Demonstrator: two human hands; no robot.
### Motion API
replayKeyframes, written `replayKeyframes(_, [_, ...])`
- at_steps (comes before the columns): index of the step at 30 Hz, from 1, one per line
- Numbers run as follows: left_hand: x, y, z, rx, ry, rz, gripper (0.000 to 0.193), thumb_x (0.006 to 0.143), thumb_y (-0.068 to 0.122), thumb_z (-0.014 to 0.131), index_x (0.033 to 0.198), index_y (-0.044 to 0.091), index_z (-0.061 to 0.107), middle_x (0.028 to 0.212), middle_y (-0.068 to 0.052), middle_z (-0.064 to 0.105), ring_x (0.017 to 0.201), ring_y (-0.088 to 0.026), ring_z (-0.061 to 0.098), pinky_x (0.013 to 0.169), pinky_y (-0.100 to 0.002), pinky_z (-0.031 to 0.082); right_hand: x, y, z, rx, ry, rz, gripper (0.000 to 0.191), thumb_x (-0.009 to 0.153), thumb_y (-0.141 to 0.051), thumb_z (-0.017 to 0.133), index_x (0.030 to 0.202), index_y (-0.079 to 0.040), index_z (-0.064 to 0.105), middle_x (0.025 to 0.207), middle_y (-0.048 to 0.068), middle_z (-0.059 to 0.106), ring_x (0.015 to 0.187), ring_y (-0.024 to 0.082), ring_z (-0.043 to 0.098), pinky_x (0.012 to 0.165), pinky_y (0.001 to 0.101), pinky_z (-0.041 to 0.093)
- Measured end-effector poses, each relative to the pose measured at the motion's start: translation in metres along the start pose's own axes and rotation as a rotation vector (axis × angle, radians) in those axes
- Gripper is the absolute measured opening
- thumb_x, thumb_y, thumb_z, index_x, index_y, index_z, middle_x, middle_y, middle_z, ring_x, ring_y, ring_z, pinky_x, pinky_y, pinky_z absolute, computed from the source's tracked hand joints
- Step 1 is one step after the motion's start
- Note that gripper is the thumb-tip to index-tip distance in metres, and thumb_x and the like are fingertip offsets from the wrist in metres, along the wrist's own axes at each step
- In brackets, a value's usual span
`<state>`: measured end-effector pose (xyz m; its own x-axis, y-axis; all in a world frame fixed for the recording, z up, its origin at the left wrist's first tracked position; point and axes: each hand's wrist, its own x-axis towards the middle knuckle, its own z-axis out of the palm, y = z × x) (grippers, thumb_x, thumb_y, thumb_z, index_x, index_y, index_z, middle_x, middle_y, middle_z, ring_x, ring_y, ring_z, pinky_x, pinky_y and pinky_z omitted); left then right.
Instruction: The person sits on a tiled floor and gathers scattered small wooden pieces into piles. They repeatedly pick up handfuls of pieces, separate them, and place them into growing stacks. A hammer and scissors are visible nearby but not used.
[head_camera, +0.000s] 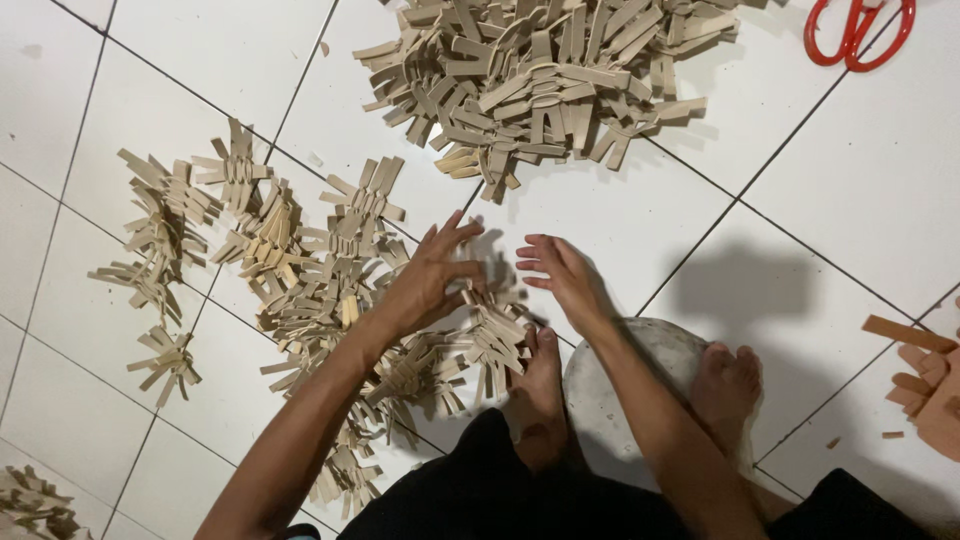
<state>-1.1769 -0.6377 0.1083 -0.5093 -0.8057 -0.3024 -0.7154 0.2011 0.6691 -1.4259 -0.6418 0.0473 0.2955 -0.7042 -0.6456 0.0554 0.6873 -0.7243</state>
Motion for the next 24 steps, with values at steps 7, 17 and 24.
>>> replayKeyframes(7, [0.028, 0.031, -0.020, -0.365, 0.197, 0.016, 0.024, 0.085, 0.003, 0.070, 0.101, 0.019, 0.076, 0.165, -0.011, 0.033, 0.151, -0.041, 0.031, 0.115, -0.056, 0.033, -0.005, -0.022, -0.003, -0.210, -0.288, -0.055, 0.039, 0.091, -0.027, 0.076, 0.119, 0.001, 0.070, 0.110, 0.014, 0.074, 0.105, 0.022, 0.069, 0.097, 0.0395, 0.056])
replayKeyframes(17, [0.129, -0.007, -0.058, -0.080, 0.630, 0.046, 0.023, 0.104, 0.013, 0.060, 0.123, 0.001, 0.060, 0.116, -0.019, 0.070, 0.106, -0.032, 0.069, 0.090, -0.043, 0.061, 0.021, -0.104, -0.025, -0.017, 0.089, -0.344, 0.036, 0.093, -0.019, 0.071, 0.122, 0.001, 0.062, 0.107, 0.011, 0.075, 0.096, 0.017, 0.072, 0.091, 0.0314, 0.059])
replayKeyframes(24, [0.192, 0.005, -0.057, 0.466, 0.739, 0.055, 0.032, 0.080, 0.011, 0.069, 0.110, 0.001, 0.064, 0.099, -0.018, 0.070, 0.096, -0.032, 0.069, 0.087, -0.047, 0.057, 0.036, -0.118, -0.025, -0.259, 0.390, -0.247, 0.038, 0.106, -0.024, 0.077, 0.120, 0.011, 0.070, 0.087, 0.017, 0.063, 0.072, 0.021, 0.045, 0.063, 0.0342, 0.037])
